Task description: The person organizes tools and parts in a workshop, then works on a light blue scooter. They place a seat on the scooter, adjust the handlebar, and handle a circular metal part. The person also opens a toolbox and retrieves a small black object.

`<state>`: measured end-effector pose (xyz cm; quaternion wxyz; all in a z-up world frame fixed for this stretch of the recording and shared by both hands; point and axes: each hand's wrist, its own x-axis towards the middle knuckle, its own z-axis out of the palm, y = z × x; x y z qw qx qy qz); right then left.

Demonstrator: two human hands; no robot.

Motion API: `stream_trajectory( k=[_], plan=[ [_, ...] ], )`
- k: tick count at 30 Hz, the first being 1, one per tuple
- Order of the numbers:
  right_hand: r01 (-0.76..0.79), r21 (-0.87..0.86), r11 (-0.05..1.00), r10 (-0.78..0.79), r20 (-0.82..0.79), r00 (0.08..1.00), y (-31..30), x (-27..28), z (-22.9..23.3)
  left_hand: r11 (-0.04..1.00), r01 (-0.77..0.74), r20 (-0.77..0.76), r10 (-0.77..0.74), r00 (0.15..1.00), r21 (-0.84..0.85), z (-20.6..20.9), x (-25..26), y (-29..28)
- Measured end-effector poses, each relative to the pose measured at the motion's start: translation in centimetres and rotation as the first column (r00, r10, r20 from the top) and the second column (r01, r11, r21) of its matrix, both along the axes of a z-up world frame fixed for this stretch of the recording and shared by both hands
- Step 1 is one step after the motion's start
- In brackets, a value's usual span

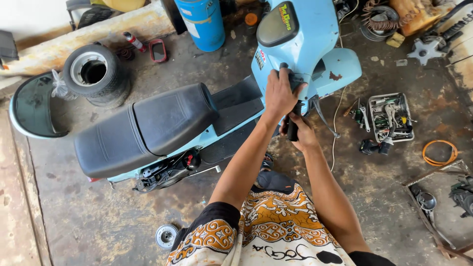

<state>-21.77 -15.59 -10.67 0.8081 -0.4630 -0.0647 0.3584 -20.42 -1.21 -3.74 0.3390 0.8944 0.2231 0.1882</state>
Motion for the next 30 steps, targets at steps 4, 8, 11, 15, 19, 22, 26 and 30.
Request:
stream_trajectory(
  k=[4,8,11,15,19,22,26,30],
  plan=[
    [-0.089,0.134,0.987,0.113,-0.18,0.977,0.5,-0.3,-0.3,1.0,-0.013,0.002,0.013,1.0,-0.007,-0.6,0.6,0.5],
    [-0.107,0.038,0.993,0.107,0.012,0.994,0.4,-0.2,0.8,1.0,-0.001,-0.099,0.0,0.995,-0.013,-0.3,0.9,0.7],
    [-0.005,-0.214,0.977,0.036,0.142,0.989,0.3,-0.5,1.2,1.0,-0.002,-0.138,0.001,0.99,-0.011,0.0,1.3,0.6],
    [0.033,-0.287,0.957,0.001,0.119,0.993,0.0,-0.2,1.4,1.0,-0.002,-0.163,0.004,0.987,0.017,0.5,1.8,0.6],
    [0.037,-0.189,0.981,-0.035,0.013,0.999,-0.5,0.6,0.0,1.0,-0.006,-0.161,0.006,0.987,0.0,1.4,1.4,0.5],
    [0.026,-0.168,0.985,-0.024,0.018,1.0,-0.5,0.6,-0.3,1.0,0.0,-0.172,-0.001,0.985,-0.006,1.8,1.2,0.4],
    [-0.004,-0.092,0.996,0.001,-0.039,0.999,-0.2,0.7,-0.8,1.0,0.004,-0.17,-0.001,0.985,0.014,1.8,1.3,0.3],
    [-0.04,0.087,0.995,0.058,-0.216,0.975,0.7,0.6,-0.4,1.0,0.007,-0.202,-0.004,0.979,0.018,2.1,1.6,0.4]
  ],
)
